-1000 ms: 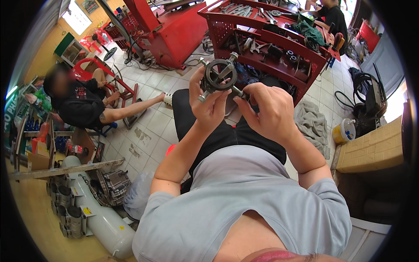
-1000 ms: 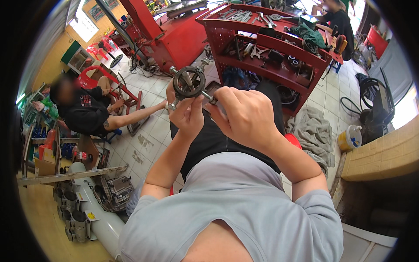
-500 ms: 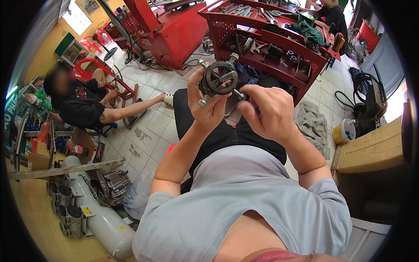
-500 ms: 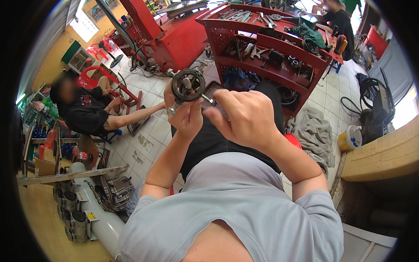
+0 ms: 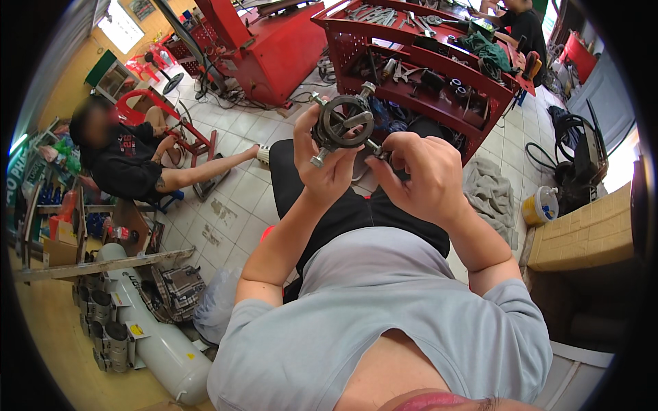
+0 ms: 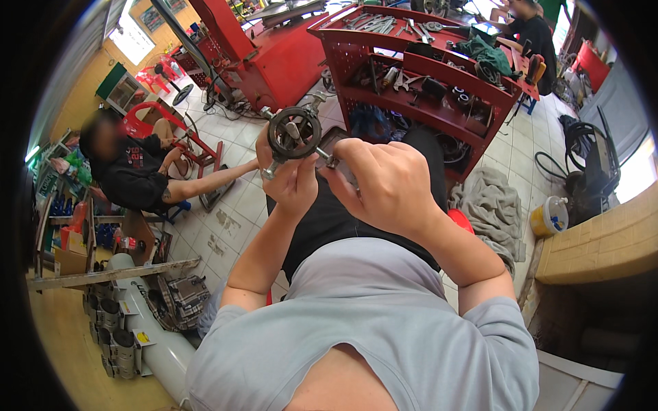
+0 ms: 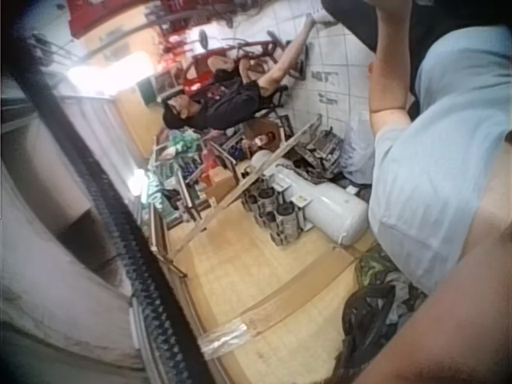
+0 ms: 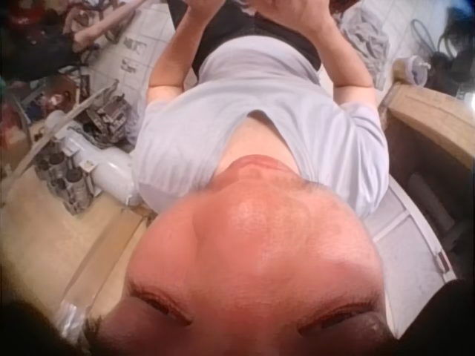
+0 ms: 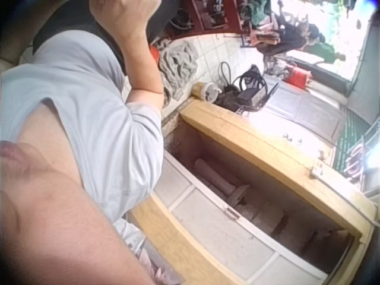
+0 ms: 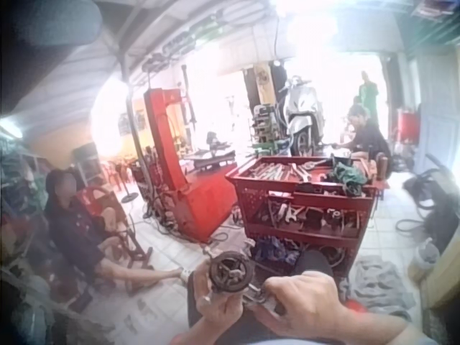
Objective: The person assembles a small mechanical component by hand, repeatedly inserting and adjusting a metal rod and ring into a cylindrical housing. The person rotates the assembly to check fit and alignment, occasionally placing it on a nearby tray before resuming manipulation.
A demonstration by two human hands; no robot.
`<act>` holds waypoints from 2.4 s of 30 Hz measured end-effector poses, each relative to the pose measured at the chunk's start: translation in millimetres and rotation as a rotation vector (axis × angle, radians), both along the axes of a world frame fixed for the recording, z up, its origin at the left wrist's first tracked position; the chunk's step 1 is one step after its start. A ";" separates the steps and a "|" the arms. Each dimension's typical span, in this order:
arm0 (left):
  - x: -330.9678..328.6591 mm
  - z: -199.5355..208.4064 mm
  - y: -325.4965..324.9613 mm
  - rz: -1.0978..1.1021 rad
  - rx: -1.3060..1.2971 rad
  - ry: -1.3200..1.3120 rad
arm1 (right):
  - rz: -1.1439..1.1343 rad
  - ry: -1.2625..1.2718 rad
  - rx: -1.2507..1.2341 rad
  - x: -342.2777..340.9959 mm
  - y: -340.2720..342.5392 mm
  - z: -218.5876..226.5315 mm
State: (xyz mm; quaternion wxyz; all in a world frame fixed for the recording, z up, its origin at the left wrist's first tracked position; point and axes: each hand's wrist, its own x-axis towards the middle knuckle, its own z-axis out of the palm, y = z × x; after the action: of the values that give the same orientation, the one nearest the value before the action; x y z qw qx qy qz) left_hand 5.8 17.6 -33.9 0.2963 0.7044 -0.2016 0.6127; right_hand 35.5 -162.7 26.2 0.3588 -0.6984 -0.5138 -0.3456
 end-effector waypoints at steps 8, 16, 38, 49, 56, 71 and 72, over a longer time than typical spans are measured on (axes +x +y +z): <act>0.1 0.7 -1.8 -0.028 -0.021 0.006 | 0.020 0.028 0.006 -2.5 -0.5 4.3; 0.0 -1.1 -0.5 -0.025 0.002 0.009 | 0.017 -0.019 0.002 5.0 -0.1 -1.3; -0.4 -0.6 0.1 -0.018 0.028 0.003 | 0.024 0.074 0.023 -2.7 0.0 0.8; -1.1 1.5 -0.7 -0.006 0.020 0.013 | 0.018 0.087 0.031 -4.4 -0.8 3.7; -0.3 0.2 0.1 -0.046 0.009 -0.005 | 0.023 0.085 0.040 -4.3 -0.6 4.8; 1.4 -0.9 -0.6 -0.022 0.020 -0.015 | -0.042 0.032 -0.023 3.3 0.4 -4.7; 1.4 -1.3 -0.4 -0.019 0.023 -0.014 | -0.043 -0.016 -0.034 4.9 0.2 -5.4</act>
State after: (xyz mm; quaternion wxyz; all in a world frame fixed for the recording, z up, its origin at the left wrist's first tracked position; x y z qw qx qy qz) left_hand 7.2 17.2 -35.1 0.2924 0.7016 -0.2175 0.6123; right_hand 40.4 -162.5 20.7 0.3350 -0.7124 -0.5077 -0.3500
